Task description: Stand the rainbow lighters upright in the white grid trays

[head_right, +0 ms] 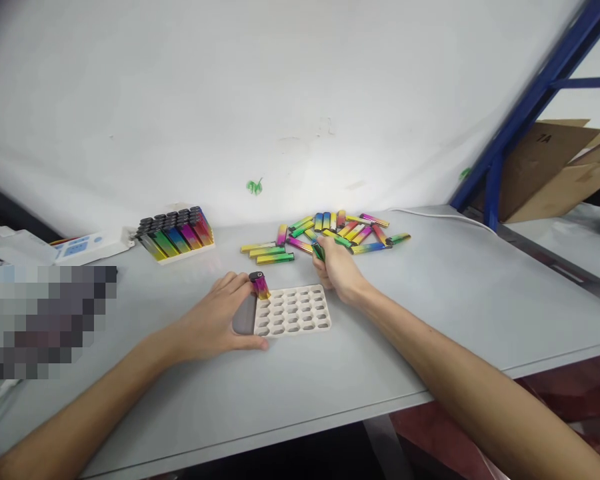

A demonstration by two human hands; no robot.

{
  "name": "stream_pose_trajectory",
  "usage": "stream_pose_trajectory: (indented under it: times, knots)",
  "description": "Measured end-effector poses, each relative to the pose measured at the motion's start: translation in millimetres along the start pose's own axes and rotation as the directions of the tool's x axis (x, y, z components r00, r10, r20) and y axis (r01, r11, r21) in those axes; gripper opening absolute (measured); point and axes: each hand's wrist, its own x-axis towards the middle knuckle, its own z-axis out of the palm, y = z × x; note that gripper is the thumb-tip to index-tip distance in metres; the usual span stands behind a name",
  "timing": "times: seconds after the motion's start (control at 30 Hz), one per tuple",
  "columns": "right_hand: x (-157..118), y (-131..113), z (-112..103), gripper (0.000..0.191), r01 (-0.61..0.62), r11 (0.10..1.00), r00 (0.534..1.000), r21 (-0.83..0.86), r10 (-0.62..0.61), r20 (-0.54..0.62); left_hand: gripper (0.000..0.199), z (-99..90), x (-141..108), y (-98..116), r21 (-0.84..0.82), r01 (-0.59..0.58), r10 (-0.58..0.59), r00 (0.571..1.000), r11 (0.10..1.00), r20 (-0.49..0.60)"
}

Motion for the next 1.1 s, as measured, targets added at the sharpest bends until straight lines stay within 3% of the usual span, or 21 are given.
stream_pose_trajectory:
  times: [0.2, 0.53, 0.7, 0.83, 0.93, 1.1]
  knots:
    - [-1, 0, 1, 0.059, 0.007, 1.0, 1.0, 0.013, -0.007, 0.015, 0.07, 0.2, 0, -1, 0.009, -0.005, 0.005, 1.0, 1.0, 0.005]
    - [1, 3, 0, 0.053, 0.005, 1.0, 1.0, -0.021, -0.005, 0.008, 0.071, 1.1, 0, -2, 0.006, -0.006, 0.006, 1.0, 1.0, 0.0]
    - [2, 7, -4, 0.052, 0.171, 0.984, 0.985, -0.046, -0.171, 0.011, 0.071, 0.7, 0, -1, 0.01, 0.002, -0.002, 1.0, 1.0, 0.01]
    - [-2, 3, -5, 0.039, 0.388, 0.898, 0.921, -0.205, -0.371, 0.12, 0.073, 0.5, 0, -1, -0.004, -0.011, 0.011, 1.0, 1.0, 0.009]
    - [-9, -1, -3, 0.032, 0.46, 0.839, 0.882, -0.291, -0.397, 0.253, 0.073, 0.8, 1, -2, -0.014, -0.024, 0.024, 1.0, 1.0, 0.009]
    - [-16, 3, 6, 0.028, 0.464, 0.868, 0.863, -0.176, -0.399, 0.31, 0.07, 2.0, 0, 1, -0.019, -0.028, 0.028, 1.0, 0.999, 0.007]
